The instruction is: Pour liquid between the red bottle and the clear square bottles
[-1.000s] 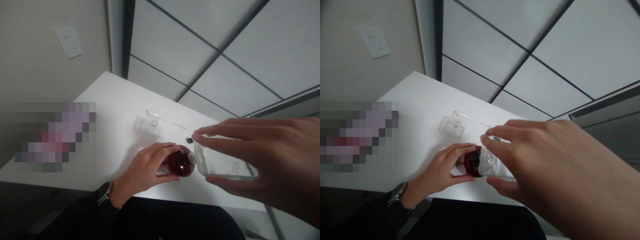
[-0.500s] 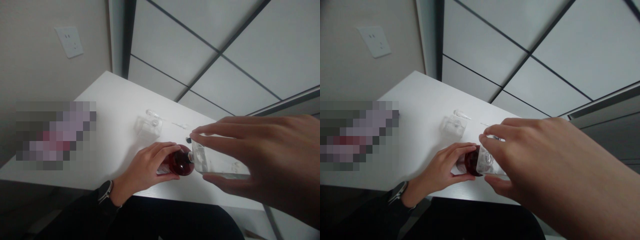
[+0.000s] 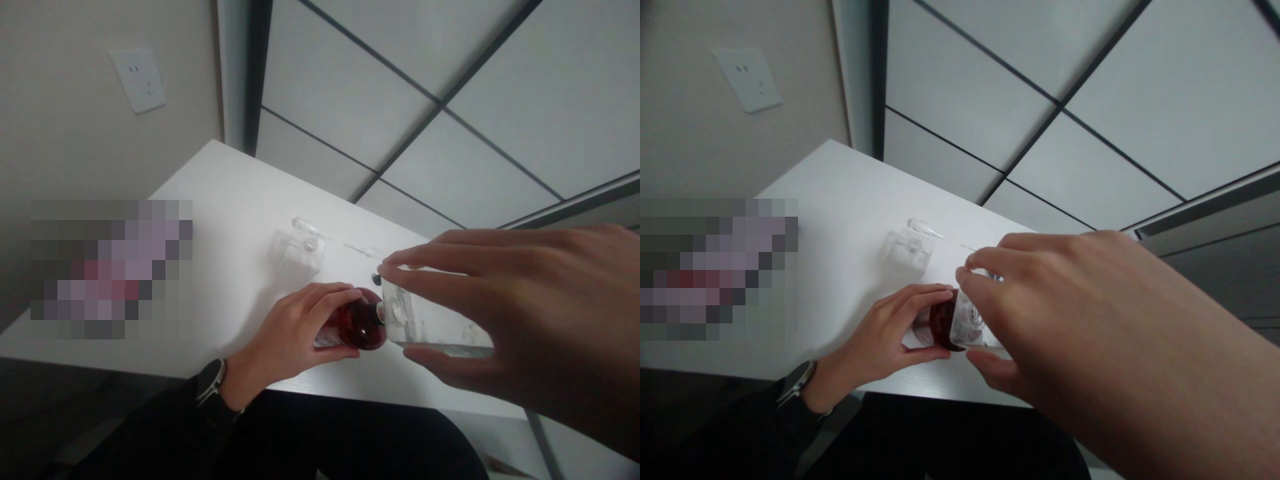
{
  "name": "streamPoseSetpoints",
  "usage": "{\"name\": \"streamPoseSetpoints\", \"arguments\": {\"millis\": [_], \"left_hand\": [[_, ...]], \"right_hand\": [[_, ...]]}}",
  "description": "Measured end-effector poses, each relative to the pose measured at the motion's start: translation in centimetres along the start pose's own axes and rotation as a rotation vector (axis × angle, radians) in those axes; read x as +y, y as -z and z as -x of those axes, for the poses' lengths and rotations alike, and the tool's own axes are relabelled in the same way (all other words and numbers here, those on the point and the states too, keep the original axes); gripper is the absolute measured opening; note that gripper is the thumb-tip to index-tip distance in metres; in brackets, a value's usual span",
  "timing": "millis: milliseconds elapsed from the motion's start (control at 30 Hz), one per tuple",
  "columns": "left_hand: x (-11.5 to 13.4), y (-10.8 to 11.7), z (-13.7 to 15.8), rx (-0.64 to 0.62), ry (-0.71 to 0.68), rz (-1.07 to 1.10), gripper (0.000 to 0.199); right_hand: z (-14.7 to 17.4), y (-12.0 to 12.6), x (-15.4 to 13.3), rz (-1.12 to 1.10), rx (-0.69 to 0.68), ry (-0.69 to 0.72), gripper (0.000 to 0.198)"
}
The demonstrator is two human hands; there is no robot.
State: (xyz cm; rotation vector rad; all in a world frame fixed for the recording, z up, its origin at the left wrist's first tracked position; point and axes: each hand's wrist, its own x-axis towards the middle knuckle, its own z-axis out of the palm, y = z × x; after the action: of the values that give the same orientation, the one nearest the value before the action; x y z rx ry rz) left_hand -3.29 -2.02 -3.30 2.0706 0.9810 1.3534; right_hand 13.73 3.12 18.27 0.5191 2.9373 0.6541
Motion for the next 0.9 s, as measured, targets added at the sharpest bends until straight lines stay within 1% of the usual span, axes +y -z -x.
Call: {"name": "streamPoseSetpoints", "arguments": {"millis": [167,400,500,600,733,900], "left_hand": [[0.1,0.1,0.0,0.001,-0.009,0.002,0.069],[0.2,0.2,-0.1,-0.003,0.005,0.014,0.067],[0.2,0.2,-0.1,0.003,-0.005,0.022,0.068],[0.1,0.1,-0.1,0.001,0.003,0.014,0.067],[0.0,0.1,-0.1,-0.002,-0.011,0.001,0.068],[0.0,0.1,-0.2,-0.002,-0.028,0.005,0.065]], "right_hand": [[-0.4,0.2,-0.1,0.033,-0.018,0.017,0.036],[-0.7,0.2,-0.3,0.056,-0.017,0.026,0.039],[-0.5,0.2,-0.4,0.041,-0.053,-0.004,0.037],[0.2,0.3,-0.2,-0.008,-0.092,-0.039,0.036],[1.5,-0.1,0.2,-0.110,-0.069,-0.078,0.039],[3.7,-1.3,0.7,-0.271,-0.012,-0.186,0.055]]}}
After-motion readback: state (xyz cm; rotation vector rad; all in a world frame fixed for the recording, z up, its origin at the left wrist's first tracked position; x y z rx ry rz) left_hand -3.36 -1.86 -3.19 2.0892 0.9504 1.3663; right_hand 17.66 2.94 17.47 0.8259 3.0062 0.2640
